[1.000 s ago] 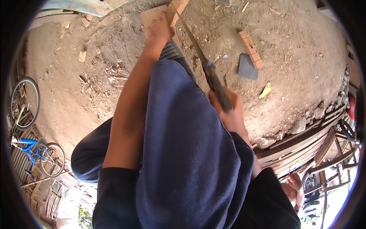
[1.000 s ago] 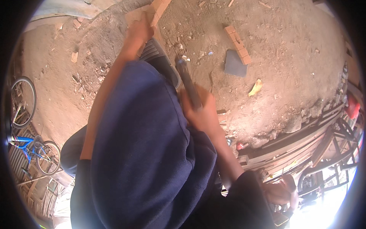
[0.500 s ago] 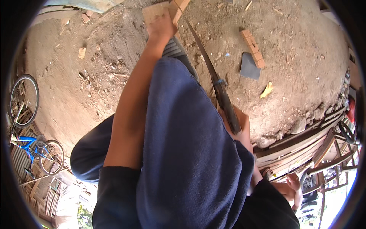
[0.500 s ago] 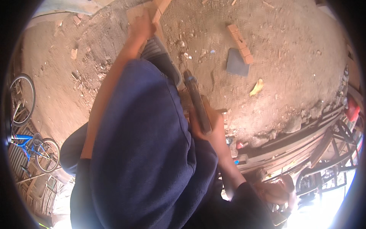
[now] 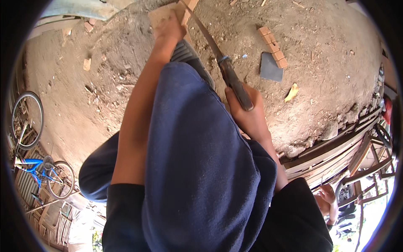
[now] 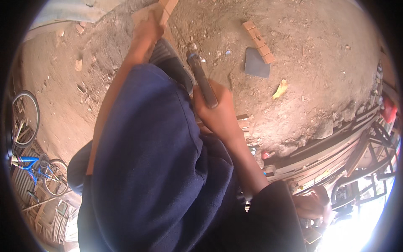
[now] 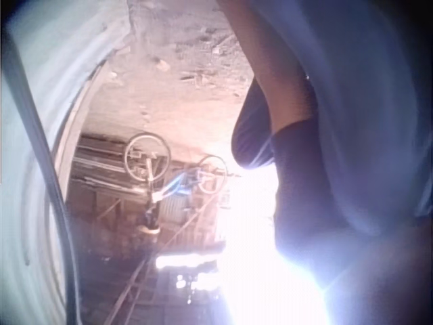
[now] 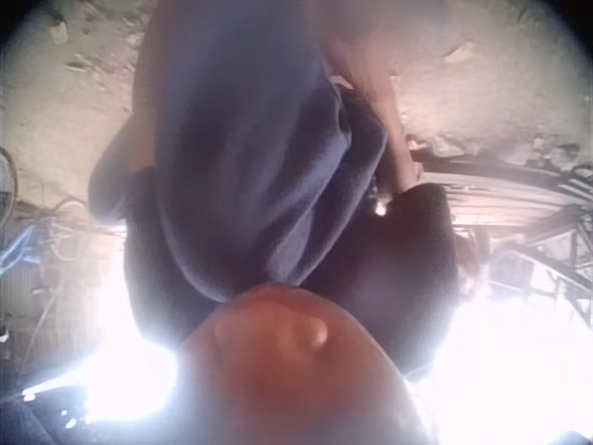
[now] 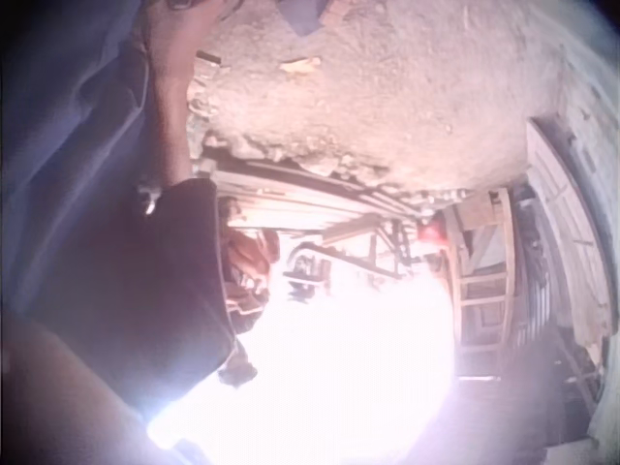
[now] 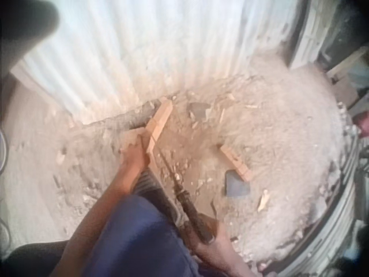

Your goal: The person sits on the ground and uses a hand saw to cut a piece of wood placed between their legs. They repeatedly saw back and forth, repositioning the wood as needed, and continue cutting until the end of the clip.

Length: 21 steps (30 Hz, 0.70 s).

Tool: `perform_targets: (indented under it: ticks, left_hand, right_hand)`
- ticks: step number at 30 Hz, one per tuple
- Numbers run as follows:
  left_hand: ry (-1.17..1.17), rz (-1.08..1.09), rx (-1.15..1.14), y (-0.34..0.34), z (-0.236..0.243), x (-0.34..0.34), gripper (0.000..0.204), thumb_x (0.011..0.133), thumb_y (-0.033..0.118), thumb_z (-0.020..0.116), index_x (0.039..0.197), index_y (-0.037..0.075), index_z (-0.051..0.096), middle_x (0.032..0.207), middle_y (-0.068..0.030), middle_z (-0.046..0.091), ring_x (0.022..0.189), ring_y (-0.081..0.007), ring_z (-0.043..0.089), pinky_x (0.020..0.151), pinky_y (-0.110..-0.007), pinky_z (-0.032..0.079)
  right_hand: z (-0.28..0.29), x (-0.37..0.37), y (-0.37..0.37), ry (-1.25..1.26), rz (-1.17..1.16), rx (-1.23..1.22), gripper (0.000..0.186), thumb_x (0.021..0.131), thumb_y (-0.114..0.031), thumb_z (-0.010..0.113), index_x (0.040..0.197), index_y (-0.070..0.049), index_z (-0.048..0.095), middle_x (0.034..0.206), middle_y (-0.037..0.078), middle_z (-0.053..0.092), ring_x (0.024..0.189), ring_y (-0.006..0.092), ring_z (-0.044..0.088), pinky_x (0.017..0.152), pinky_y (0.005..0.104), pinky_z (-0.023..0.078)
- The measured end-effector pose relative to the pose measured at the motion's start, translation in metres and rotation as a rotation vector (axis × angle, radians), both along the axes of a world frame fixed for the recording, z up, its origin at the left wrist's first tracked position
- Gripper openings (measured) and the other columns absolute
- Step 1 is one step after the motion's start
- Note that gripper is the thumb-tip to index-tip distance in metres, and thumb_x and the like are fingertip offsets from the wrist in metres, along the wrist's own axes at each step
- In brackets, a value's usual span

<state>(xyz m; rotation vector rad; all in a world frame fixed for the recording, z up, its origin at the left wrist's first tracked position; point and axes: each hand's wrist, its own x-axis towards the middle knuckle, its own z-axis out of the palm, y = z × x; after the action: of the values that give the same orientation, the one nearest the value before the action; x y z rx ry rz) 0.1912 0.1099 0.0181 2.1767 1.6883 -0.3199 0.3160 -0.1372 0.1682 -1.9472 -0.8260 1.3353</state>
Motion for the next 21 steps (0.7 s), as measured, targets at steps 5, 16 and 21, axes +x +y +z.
perform_targets:
  ticks: [5,16,21]
  left_hand:
    - [0.05,-0.013,0.046,-0.006,-0.004,0.004,0.068,0.084,0.036,0.064,0.136,0.008,0.032,0.117,-0.0197,0.063,0.113,-0.0353,0.058,0.09,-0.045,0.05]
    - [0.001,-0.035,0.057,-0.001,-0.003,0.002,0.067,0.086,0.037,0.062,0.137,0.007,0.031,0.116,-0.0198,0.063,0.112,-0.0342,0.059,0.089,-0.044,0.05]
    - [0.037,-0.02,0.004,-0.001,-0.003,-0.001,0.066,0.085,0.036,0.063,0.136,0.007,0.032,0.116,-0.0202,0.063,0.111,-0.0344,0.06,0.087,-0.045,0.051]
  right_hand:
    - [0.026,0.0,-0.039,-0.022,-0.071,0.025,0.019,0.09,-0.013,0.06,0.095,0.004,0.064,0.068,0.008,0.058,0.063,0.0121,0.052,0.059,0.0293,0.043]
    - [0.016,-0.005,-0.047,-0.082,-0.084,0.057,0.014,0.088,-0.012,0.063,0.086,0.002,0.063,0.064,0.005,0.056,0.06,0.0101,0.052,0.057,0.0284,0.043]
    - [0.001,-0.002,-0.009,-0.008,-0.026,0.046,0.017,0.089,-0.014,0.061,0.084,0.003,0.062,0.066,0.008,0.057,0.058,0.0157,0.051,0.055,0.032,0.041]
